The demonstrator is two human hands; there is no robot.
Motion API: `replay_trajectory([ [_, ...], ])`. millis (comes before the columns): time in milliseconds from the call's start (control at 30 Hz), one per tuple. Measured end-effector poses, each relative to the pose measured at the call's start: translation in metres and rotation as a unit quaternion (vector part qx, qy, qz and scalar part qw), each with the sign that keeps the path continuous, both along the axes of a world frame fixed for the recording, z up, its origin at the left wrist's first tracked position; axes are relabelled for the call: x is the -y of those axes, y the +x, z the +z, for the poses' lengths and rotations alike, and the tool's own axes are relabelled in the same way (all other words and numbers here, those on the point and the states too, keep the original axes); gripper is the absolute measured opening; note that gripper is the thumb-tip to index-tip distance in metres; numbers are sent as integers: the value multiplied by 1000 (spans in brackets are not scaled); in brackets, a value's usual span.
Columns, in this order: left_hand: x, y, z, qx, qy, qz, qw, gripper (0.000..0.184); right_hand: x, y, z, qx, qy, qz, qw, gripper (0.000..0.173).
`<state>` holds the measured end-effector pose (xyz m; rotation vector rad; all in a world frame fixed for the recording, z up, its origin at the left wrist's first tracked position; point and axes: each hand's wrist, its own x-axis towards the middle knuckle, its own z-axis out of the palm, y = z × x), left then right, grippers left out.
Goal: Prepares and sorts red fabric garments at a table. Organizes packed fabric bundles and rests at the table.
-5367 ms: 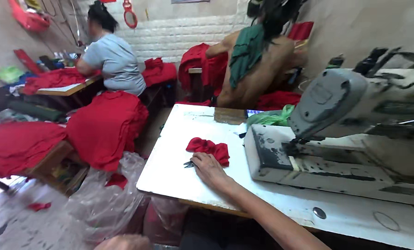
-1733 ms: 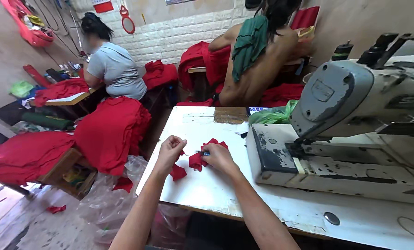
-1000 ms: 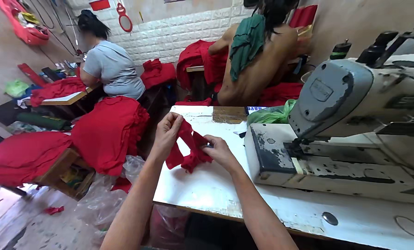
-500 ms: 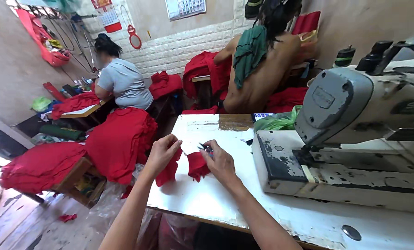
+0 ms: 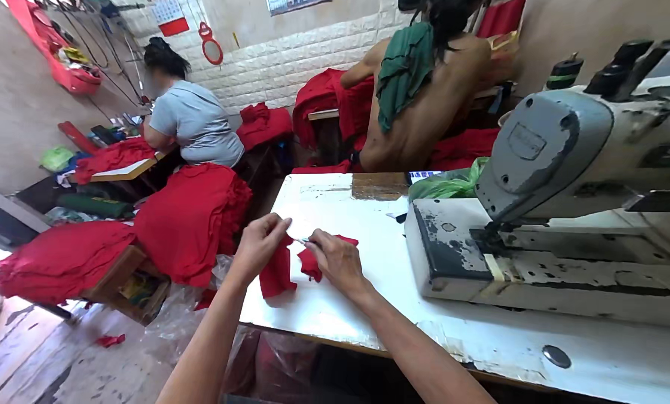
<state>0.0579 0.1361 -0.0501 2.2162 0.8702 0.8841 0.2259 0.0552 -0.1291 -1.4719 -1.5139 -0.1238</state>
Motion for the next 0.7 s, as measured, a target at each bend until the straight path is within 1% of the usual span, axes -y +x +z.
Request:
replay_trajectory([
  [33, -3, -1, -3, 47, -31, 23, 998, 32, 1, 4, 2, -27, -21, -4, 999, 24],
  [100, -7, -5, -7, 140, -107, 57, 983, 34, 4, 17, 7, -111, -78, 1, 991, 30],
  [133, -8, -7, -8, 163, -137, 67, 975, 34, 4, 24, 8, -155, -95, 8, 983, 33],
  [167, -8, -8, -10, 163, -151, 69, 973, 33, 3, 32, 8, -194, -101, 17, 976, 35],
  [200, -6, -8, -11, 139, -153, 62, 977, 30, 0, 39, 6, -224, -96, 21, 970, 36],
  [267, 0, -7, -16, 27, -137, 14, 990, 16, -1, 49, 7, -268, -93, 18, 959, 40],
  [300, 3, -4, -18, -49, -122, -14, 991, 22, -2, 52, 7, -278, -97, 12, 956, 40],
  [333, 6, 1, -20, -129, -96, -40, 986, 28, -2, 54, 8, -279, -103, 5, 955, 35],
  [400, 11, 13, -25, -264, -31, -82, 961, 33, -4, 56, 7, -271, -126, 10, 954, 24],
  [433, 9, 19, -31, -303, -7, -91, 949, 33, -5, 56, 6, -267, -135, 19, 954, 22],
  [467, 6, 23, -38, -316, 10, -93, 944, 30, -6, 56, 4, -267, -141, 30, 953, 21],
  [567, -3, 27, -50, -265, 21, -74, 961, 25, -4, 53, 7, -284, -147, 74, 945, 23],
  [700, -3, 27, -38, -158, -12, -67, 985, 28, -2, 54, 10, -358, -100, 161, 914, 22],
])
